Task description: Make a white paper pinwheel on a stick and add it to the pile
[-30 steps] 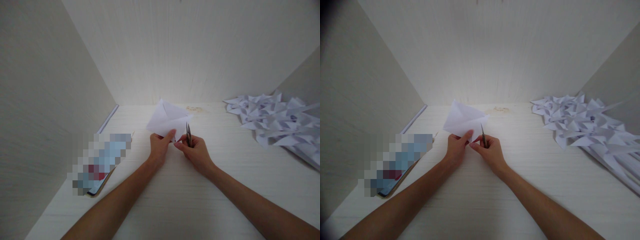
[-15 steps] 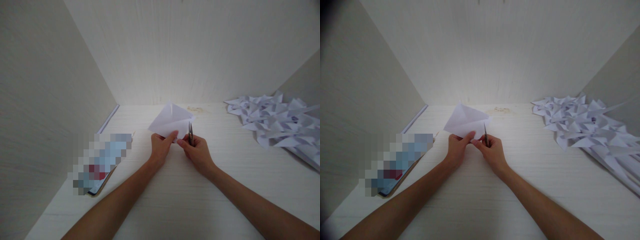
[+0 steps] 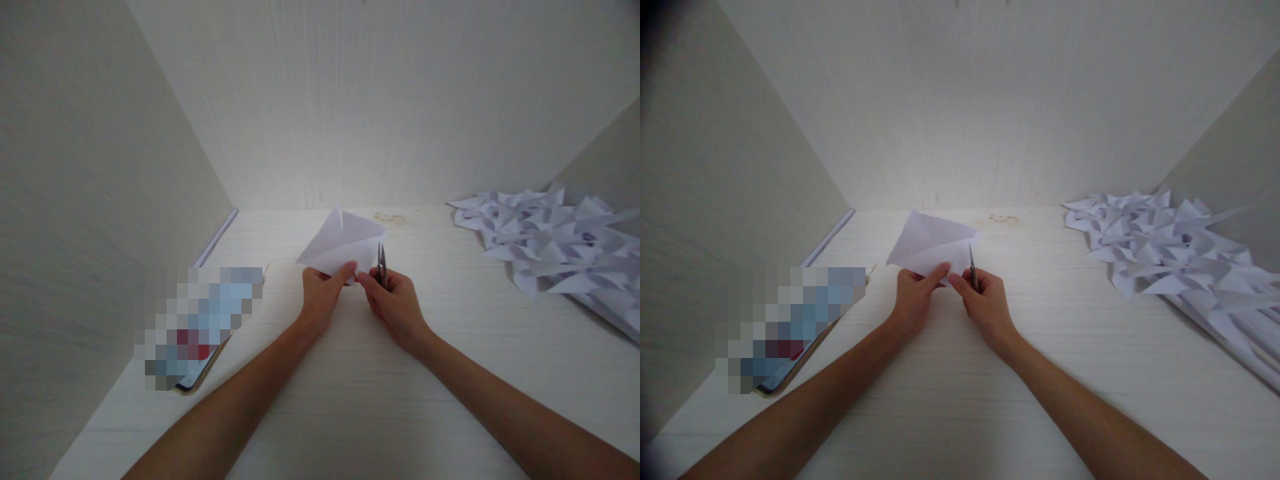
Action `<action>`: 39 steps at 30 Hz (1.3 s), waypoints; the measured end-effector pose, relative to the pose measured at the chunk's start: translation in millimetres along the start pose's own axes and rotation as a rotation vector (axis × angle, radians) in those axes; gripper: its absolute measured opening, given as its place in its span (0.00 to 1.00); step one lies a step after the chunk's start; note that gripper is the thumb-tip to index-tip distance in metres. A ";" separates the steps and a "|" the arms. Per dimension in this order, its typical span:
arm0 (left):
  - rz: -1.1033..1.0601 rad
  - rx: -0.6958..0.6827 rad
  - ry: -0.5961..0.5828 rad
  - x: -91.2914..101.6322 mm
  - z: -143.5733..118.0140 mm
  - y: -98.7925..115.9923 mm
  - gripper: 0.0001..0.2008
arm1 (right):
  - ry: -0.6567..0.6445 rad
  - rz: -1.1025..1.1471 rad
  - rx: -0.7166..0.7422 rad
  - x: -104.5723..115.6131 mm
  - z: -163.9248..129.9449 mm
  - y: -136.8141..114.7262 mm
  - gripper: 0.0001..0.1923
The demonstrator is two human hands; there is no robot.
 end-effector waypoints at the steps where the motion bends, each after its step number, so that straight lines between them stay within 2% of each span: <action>1: -0.030 0.015 0.004 -0.2 -0.2 -0.9 0.08 | 0.000 0.000 -0.001 0.1 0.2 0.4 0.18; 6: -0.168 0.092 0.051 -1.2 -3.1 -5.5 0.09 | 0.004 0.000 -0.001 -0.2 0.9 0.6 0.17; 10: -0.197 0.112 0.066 -2.1 -5.0 -7.6 0.08 | 0.014 -0.009 0.012 -0.1 1.2 -1.1 0.16; 20: -0.199 0.114 0.051 -2.3 -5.8 -10.6 0.09 | 0.003 0.051 0.008 -1.5 0.8 -1.6 0.15; 24: -0.204 0.144 -0.003 -5.7 -6.1 -11.5 0.09 | 0.002 0.083 -0.012 -1.5 0.9 -0.4 0.15; 28: -0.152 0.165 -0.013 -5.9 -4.1 -14.7 0.08 | -0.001 0.109 -0.021 -2.0 0.3 -0.7 0.16; 39: -0.023 0.079 -0.022 -6.0 -5.6 -7.9 0.07 | 0.030 0.112 -0.031 -1.2 1.1 -1.4 0.15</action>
Point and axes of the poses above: each hand's wrist, its own z-axis towards the middle knuckle, its own x-axis out of the back of the hand, y = z × x, the point moved 6 cm from there along z, towards the middle knuckle, and after that the axes turned 8 degrees about y, right-handed, at the moved point
